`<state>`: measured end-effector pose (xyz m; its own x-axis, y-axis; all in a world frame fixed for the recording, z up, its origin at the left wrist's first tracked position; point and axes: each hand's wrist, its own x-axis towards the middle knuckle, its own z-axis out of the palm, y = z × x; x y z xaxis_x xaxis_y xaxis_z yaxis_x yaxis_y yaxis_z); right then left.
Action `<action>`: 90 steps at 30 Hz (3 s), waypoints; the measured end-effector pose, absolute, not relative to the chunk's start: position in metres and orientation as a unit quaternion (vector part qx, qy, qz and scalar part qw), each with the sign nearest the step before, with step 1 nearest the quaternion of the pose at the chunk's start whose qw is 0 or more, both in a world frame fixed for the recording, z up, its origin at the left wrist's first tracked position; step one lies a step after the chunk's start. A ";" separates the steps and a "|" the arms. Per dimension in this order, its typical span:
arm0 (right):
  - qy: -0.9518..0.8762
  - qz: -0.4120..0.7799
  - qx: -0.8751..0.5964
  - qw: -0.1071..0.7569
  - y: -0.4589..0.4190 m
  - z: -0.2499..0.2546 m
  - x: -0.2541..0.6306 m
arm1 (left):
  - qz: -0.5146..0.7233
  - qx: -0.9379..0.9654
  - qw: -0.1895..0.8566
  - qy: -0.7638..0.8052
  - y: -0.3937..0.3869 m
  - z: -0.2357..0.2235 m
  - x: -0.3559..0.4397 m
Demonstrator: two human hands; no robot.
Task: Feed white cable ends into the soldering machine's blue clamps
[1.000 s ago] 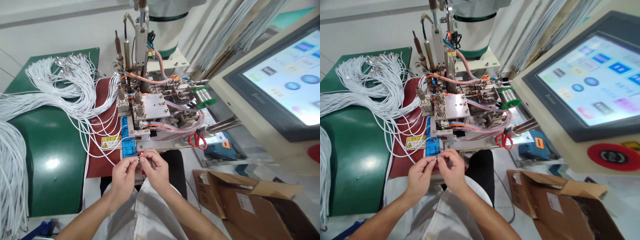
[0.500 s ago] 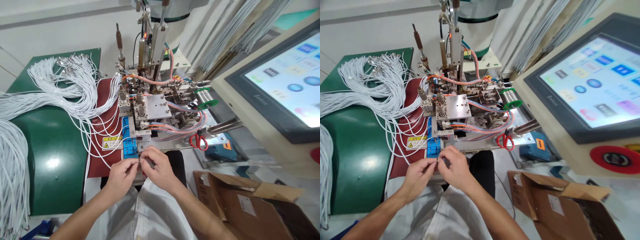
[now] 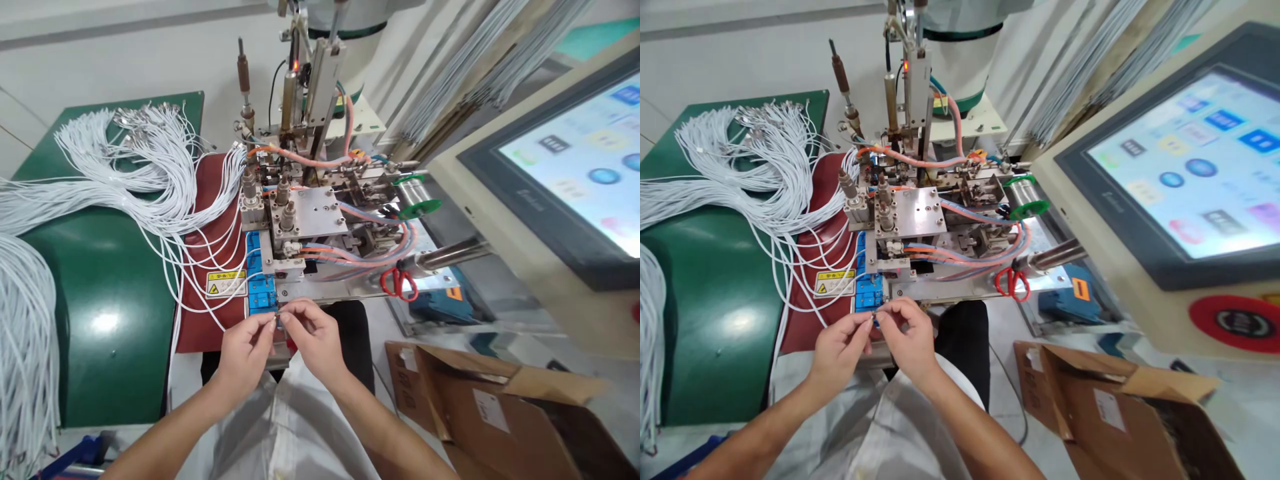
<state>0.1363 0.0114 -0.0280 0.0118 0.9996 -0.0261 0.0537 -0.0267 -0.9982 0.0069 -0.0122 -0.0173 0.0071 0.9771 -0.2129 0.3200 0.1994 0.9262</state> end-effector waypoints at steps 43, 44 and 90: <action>-0.647 0.366 -0.589 0.317 0.034 -0.061 0.140 | 0.107 0.768 0.237 0.586 0.034 -0.014 -0.030; -0.642 0.375 -0.588 0.318 0.034 -0.062 0.141 | 0.107 0.769 0.236 0.584 0.034 -0.015 -0.031; -0.485 0.448 -0.503 0.557 0.025 -0.052 0.155 | 0.130 0.628 -0.008 0.767 -0.009 -0.002 -0.105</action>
<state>0.1549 0.0250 -0.0523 0.1273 0.9877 0.0902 -0.0114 0.0924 -0.9957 -0.1052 -0.0093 -0.0025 -0.2118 0.9613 0.1760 0.9655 0.1780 0.1899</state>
